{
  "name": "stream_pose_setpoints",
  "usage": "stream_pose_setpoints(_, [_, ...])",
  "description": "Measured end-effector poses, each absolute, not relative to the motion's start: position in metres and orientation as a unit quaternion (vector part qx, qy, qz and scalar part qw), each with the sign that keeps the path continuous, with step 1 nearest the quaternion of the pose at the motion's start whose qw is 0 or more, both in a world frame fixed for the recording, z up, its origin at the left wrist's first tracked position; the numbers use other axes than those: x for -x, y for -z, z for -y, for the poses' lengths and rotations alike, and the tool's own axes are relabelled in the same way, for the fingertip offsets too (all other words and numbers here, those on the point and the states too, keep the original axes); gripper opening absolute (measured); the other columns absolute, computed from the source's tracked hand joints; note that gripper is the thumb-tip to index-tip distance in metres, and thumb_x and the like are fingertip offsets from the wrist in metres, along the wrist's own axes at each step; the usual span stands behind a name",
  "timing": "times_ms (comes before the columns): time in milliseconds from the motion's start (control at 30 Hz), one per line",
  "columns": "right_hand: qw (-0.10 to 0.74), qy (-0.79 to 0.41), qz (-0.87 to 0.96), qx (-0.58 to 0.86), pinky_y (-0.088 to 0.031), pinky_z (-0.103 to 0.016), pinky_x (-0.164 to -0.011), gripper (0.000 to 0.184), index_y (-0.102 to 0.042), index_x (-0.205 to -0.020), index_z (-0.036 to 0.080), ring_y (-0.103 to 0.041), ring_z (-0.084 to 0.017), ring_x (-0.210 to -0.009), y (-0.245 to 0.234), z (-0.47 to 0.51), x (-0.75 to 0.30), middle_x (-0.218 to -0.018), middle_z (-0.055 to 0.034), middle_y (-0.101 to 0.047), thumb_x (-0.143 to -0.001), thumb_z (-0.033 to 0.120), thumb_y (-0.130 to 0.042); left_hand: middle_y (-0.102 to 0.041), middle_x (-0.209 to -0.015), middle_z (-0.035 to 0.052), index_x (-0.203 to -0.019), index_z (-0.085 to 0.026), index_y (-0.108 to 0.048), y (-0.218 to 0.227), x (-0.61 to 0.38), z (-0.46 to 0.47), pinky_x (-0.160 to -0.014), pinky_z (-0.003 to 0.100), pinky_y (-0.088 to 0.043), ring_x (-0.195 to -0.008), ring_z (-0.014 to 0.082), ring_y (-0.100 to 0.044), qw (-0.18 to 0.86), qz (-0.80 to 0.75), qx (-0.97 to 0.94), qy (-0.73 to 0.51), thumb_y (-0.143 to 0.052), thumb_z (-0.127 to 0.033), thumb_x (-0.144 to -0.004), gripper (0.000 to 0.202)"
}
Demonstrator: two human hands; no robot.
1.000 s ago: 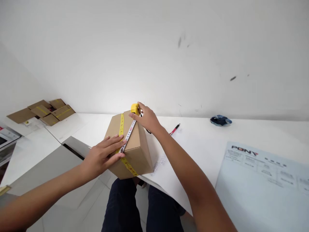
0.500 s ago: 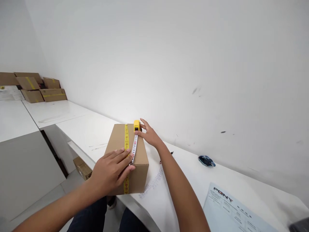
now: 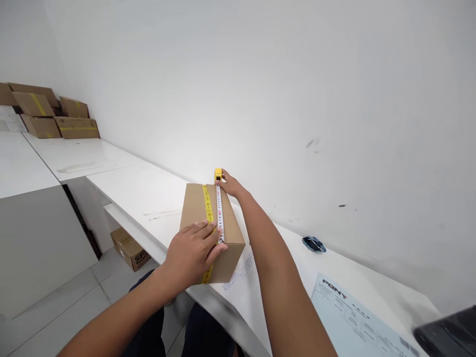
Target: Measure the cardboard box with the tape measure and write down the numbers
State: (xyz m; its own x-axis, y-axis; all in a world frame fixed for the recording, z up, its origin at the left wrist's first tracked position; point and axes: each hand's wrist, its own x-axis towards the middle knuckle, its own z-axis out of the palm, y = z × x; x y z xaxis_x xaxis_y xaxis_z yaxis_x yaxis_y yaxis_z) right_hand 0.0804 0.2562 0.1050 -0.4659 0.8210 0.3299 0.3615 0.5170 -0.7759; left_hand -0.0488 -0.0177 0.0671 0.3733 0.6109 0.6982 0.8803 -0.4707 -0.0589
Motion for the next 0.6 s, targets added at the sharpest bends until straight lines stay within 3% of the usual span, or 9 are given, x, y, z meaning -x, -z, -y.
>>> stream_pose_setpoints(167, [0.339, -0.331, 0.767, 0.433, -0.03, -0.055, -0.121, 0.084, -0.043, -0.152, 0.027, -0.044, -0.033, -0.145, -0.111, -0.258, -0.074, -0.157, -0.012, -0.049, -0.075, 0.032, -0.076, -0.073, -0.123, 0.0147, -0.119, -0.014, -0.07, -0.068, 0.049, 0.018, -0.098, 0.045, -0.056, -0.116, 0.0301, -0.069, 0.185, 0.475, 0.803, 0.311, -0.056, -0.044, -0.1, 0.038])
stream_pose_setpoints(267, [0.34, -0.353, 0.741, 0.458, -0.037, -0.054, -0.117, 0.088, -0.043, -0.151, 0.025, -0.053, -0.033, -0.135, -0.114, -0.257, -0.069, -0.158, -0.0155, -0.046, -0.071, 0.029, -0.078, -0.073, -0.123, 0.0153, -0.12, -0.014, -0.069, -0.068, 0.049, 0.018, -0.098, 0.046, -0.056, -0.117, 0.0304, -0.069, 0.172, 0.478, 0.802, 0.313, -0.056, -0.044, -0.1, 0.038])
stream_pose_setpoints(400, [0.358, -0.407, 0.704, 0.459, -0.053, -0.046, -0.102, 0.091, -0.041, -0.149, 0.022, -0.067, -0.028, -0.11, -0.112, -0.249, -0.056, -0.144, -0.0159, -0.059, -0.065, 0.023, -0.079, -0.074, -0.12, 0.0144, -0.118, -0.014, -0.07, -0.068, 0.05, 0.023, -0.095, 0.045, -0.056, -0.114, 0.0301, -0.069, 0.174, 0.486, 0.797, 0.315, -0.057, -0.045, -0.099, 0.038])
stream_pose_setpoints(500, [0.382, -0.454, 0.671, 0.444, -0.06, -0.04, -0.081, 0.109, -0.023, -0.157, 0.019, -0.07, -0.023, -0.085, -0.107, -0.244, -0.048, -0.123, -0.0146, -0.068, -0.063, 0.019, -0.078, -0.075, -0.117, 0.0125, -0.113, -0.015, -0.069, -0.066, 0.049, 0.024, -0.094, 0.043, -0.057, -0.11, 0.0284, -0.071, 0.173, 0.479, 0.801, 0.314, -0.057, -0.051, -0.098, 0.041])
stream_pose_setpoints(600, [0.422, -0.494, 0.635, 0.417, -0.06, -0.032, -0.067, 0.117, -0.012, -0.159, 0.022, -0.07, -0.019, -0.077, -0.105, -0.245, -0.048, -0.11, -0.0087, -0.07, -0.061, 0.014, -0.077, -0.075, -0.118, 0.0129, -0.114, -0.015, -0.067, -0.064, 0.048, 0.024, -0.098, 0.043, -0.056, -0.113, 0.0283, -0.07, 0.163, 0.488, 0.794, 0.324, -0.058, -0.053, -0.097, 0.043])
